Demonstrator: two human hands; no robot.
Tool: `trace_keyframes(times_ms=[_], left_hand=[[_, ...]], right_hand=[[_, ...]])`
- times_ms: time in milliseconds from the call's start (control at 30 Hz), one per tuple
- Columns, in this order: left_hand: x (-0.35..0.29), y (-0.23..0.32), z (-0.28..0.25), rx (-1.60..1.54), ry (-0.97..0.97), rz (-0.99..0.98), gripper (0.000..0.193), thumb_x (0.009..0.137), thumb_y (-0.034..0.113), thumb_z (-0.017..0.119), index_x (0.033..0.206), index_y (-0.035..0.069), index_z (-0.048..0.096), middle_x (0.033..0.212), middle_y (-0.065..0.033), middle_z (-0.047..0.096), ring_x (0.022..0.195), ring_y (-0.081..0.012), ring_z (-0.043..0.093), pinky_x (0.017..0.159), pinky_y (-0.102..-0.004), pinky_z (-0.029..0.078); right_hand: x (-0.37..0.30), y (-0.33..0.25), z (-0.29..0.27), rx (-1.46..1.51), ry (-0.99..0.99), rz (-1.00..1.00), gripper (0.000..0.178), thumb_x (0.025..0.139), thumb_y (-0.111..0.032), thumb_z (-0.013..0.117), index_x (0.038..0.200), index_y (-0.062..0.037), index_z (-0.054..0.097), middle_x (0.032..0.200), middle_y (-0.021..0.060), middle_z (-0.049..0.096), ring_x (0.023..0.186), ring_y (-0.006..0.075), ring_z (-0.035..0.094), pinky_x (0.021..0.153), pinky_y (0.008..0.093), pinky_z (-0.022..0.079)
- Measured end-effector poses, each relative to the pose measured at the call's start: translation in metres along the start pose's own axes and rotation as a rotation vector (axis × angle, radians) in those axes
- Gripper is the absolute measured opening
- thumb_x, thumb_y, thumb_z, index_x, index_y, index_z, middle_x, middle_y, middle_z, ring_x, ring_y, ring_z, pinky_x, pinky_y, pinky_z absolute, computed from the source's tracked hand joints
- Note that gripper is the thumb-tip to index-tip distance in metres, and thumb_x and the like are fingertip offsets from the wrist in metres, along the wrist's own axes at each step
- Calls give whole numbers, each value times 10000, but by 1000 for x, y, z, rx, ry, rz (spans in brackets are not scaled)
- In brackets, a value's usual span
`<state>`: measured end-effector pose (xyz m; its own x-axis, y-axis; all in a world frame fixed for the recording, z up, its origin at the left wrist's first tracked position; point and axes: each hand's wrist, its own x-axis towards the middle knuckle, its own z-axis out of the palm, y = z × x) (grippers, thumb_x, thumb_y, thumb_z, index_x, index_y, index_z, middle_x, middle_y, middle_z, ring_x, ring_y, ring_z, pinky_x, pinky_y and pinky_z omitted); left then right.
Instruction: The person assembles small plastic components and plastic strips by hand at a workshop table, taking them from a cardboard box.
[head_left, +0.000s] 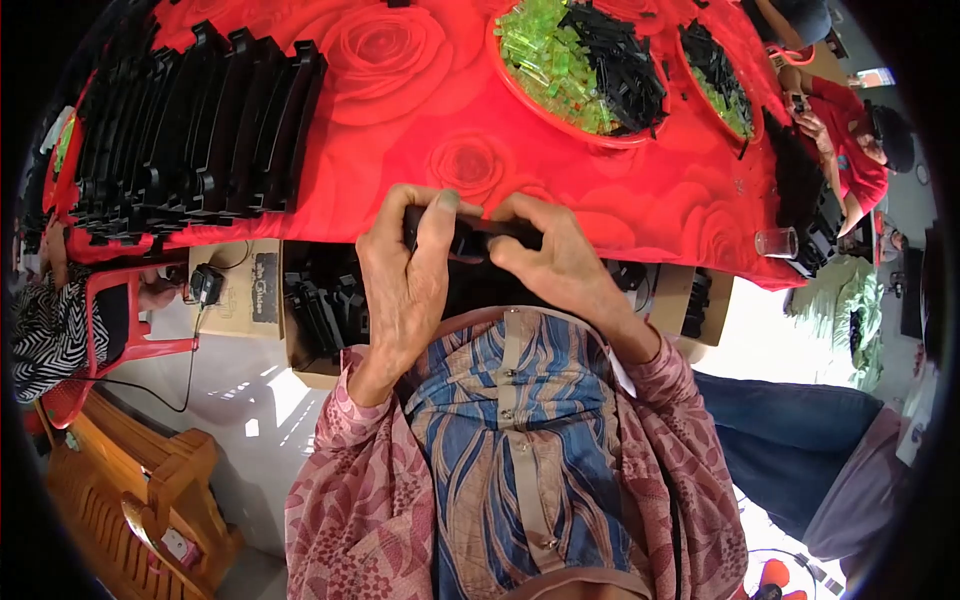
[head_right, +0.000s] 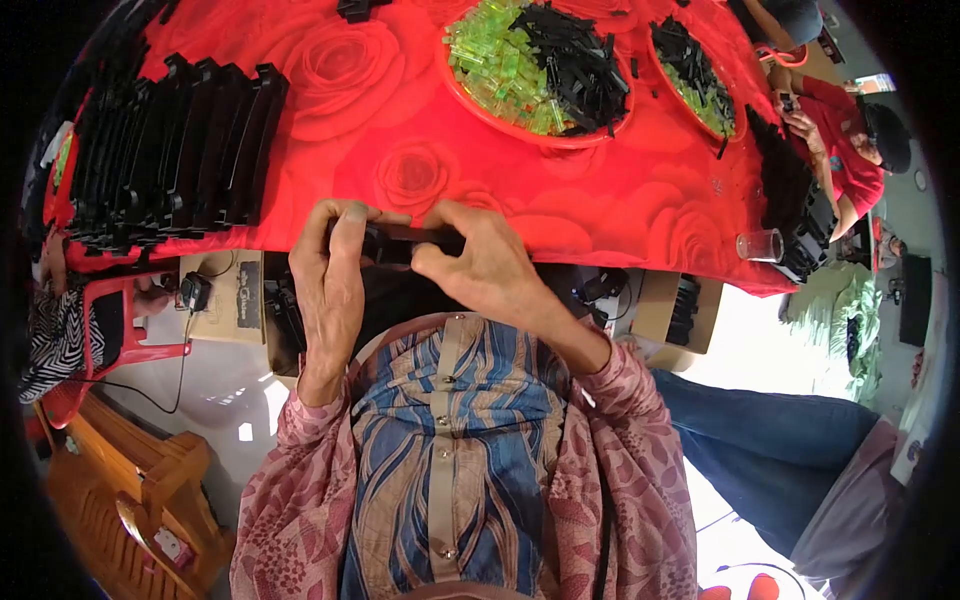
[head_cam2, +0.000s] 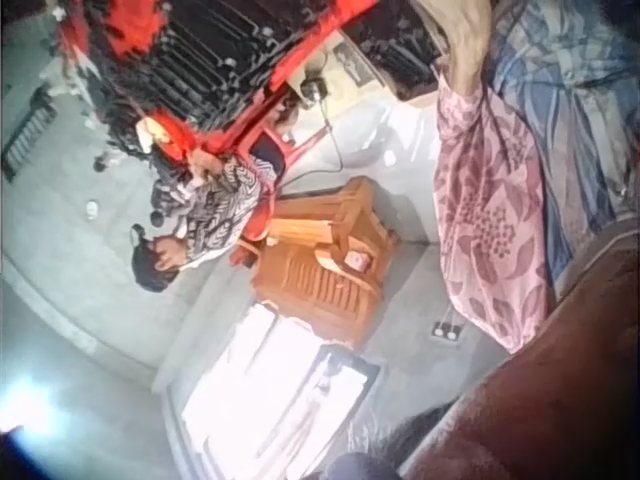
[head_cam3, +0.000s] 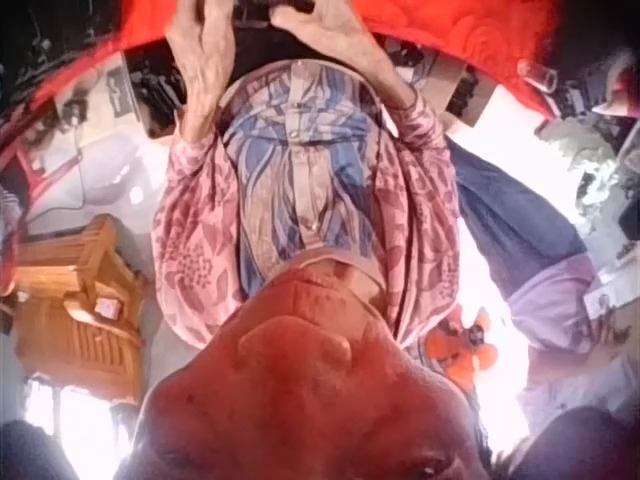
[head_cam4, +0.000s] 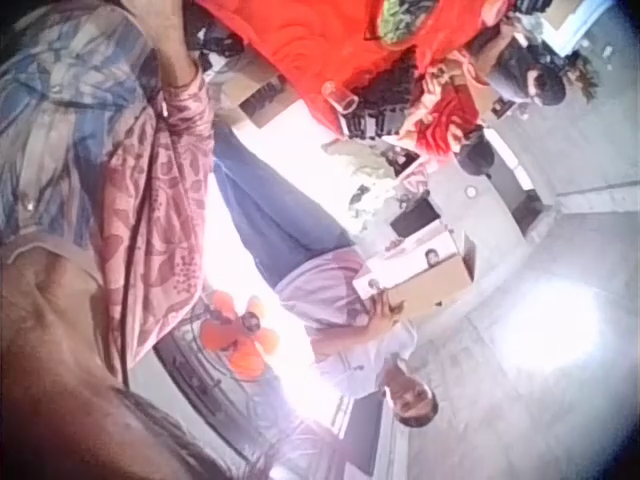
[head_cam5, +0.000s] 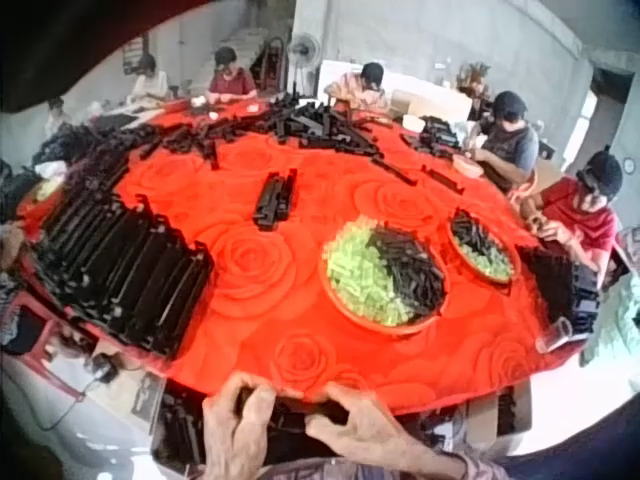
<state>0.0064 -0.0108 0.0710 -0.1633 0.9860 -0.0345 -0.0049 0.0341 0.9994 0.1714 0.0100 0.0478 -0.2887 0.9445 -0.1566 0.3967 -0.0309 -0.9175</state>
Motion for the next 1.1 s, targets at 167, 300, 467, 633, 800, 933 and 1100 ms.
trace_keyframes(times_ms=[167, 300, 467, 633, 800, 933, 1100], left_hand=[[-7, -5, -7, 62, 1, -25, 295, 960, 215, 557, 887, -70, 578, 727, -103, 677, 619, -91, 591, 554, -256, 472], [-1, -22, -18, -161, -22, -118, 297, 976, 232, 524, 912, -53, 575, 778, -125, 680, 675, -133, 634, 594, -257, 521], [4, -50, -44, -481, 51, -238, 401, 1010, 335, 425, 948, -33, 573, 908, -204, 686, 764, -202, 674, 627, -290, 574], [4, -50, -57, -556, 137, -161, 460, 1007, 384, 413, 965, -43, 578, 900, -266, 674, 789, -265, 693, 635, -304, 585], [1, -54, -58, -606, 134, -145, 459, 1011, 381, 405, 966, -43, 576, 905, -267, 673, 793, -263, 693, 644, -309, 584], [-4, -57, -61, -710, 82, -157, 383, 1000, 311, 433, 978, -35, 595, 911, -220, 676, 806, -250, 689, 680, -316, 586], [-4, -52, -82, -307, -222, -232, 257, 934, 149, 473, 1019, -27, 640, 914, -130, 678, 863, -191, 670, 787, -312, 541]], right_hand=[[-8, 8, 17, 50, 7, 61, 280, 740, -190, 620, 896, 42, 610, 755, 202, 633, 722, 277, 641, 672, 368, 488], [-7, 4, 21, -72, -79, 65, 230, 860, -145, 632, 1002, 33, 600, 768, 46, 582, 763, 97, 521, 650, 269, 433], [4, -30, -16, -224, 29, -191, 340, 862, -223, 676, 1096, 16, 615, 991, 174, 673, 943, 236, 650, 824, 333, 490], [0, -35, -33, -52, 141, -98, 334, 849, -145, 685, 1121, 33, 608, 1049, 119, 674, 989, 183, 624, 889, 311, 472], [-8, -21, -18, 197, 29, -18, 407, 806, -130, 740, 1155, 22, 599, 1082, 130, 661, 1023, 193, 616, 938, 325, 464], [-10, -21, -13, 295, 13, 73, 268, 839, -63, 707, 1081, 21, 630, 917, 71, 663, 763, 125, 630, 686, 238, 502], [-4, -17, -21, 250, 70, 6, 181, 845, -39, 694, 1013, 15, 654, 811, 30, 638, 660, 66, 581, 587, 199, 454]])
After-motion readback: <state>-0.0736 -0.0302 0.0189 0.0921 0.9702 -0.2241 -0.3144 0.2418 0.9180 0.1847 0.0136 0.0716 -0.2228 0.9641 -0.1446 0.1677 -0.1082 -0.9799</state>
